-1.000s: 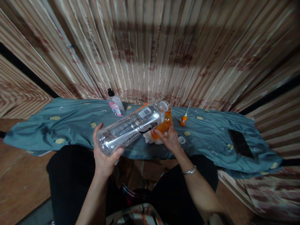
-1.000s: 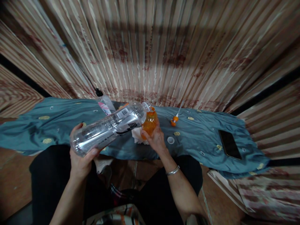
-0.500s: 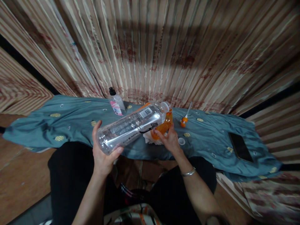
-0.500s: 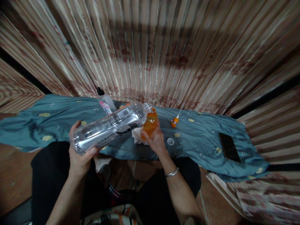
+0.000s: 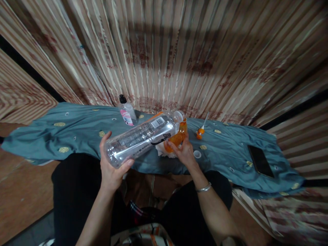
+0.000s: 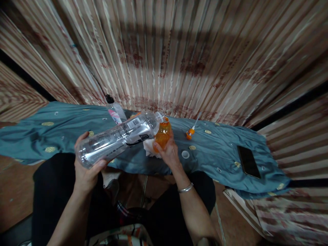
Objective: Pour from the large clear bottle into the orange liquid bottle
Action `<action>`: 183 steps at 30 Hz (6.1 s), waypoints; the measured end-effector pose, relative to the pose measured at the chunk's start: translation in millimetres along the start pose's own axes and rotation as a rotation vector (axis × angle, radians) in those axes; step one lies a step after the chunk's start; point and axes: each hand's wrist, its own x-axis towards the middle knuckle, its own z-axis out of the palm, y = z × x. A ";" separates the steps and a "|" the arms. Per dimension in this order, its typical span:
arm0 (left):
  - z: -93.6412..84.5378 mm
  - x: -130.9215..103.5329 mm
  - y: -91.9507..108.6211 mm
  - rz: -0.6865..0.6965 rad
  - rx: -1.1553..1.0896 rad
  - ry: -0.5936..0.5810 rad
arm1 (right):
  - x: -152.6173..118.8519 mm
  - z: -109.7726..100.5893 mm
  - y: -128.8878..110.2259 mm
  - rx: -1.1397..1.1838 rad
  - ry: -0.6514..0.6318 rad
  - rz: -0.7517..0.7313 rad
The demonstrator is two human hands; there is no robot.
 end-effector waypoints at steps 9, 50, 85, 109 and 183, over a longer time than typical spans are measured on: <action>-1.5 3.8 -1.1 0.008 0.011 0.009 | 1.7 0.0 -0.6 -0.017 -0.018 -0.009; -3.3 8.8 9.3 0.038 0.065 -0.029 | 3.4 -0.1 -1.9 0.024 -0.019 -0.008; -1.2 10.3 4.6 0.043 0.051 -0.020 | 4.8 -0.7 -2.3 -0.041 -0.029 -0.003; -4.7 11.9 5.6 0.033 0.061 -0.043 | 3.7 -2.8 -6.4 -0.026 -0.037 0.075; -2.0 8.6 6.5 0.016 0.073 -0.056 | 4.1 -0.6 -7.2 -0.016 -0.006 0.070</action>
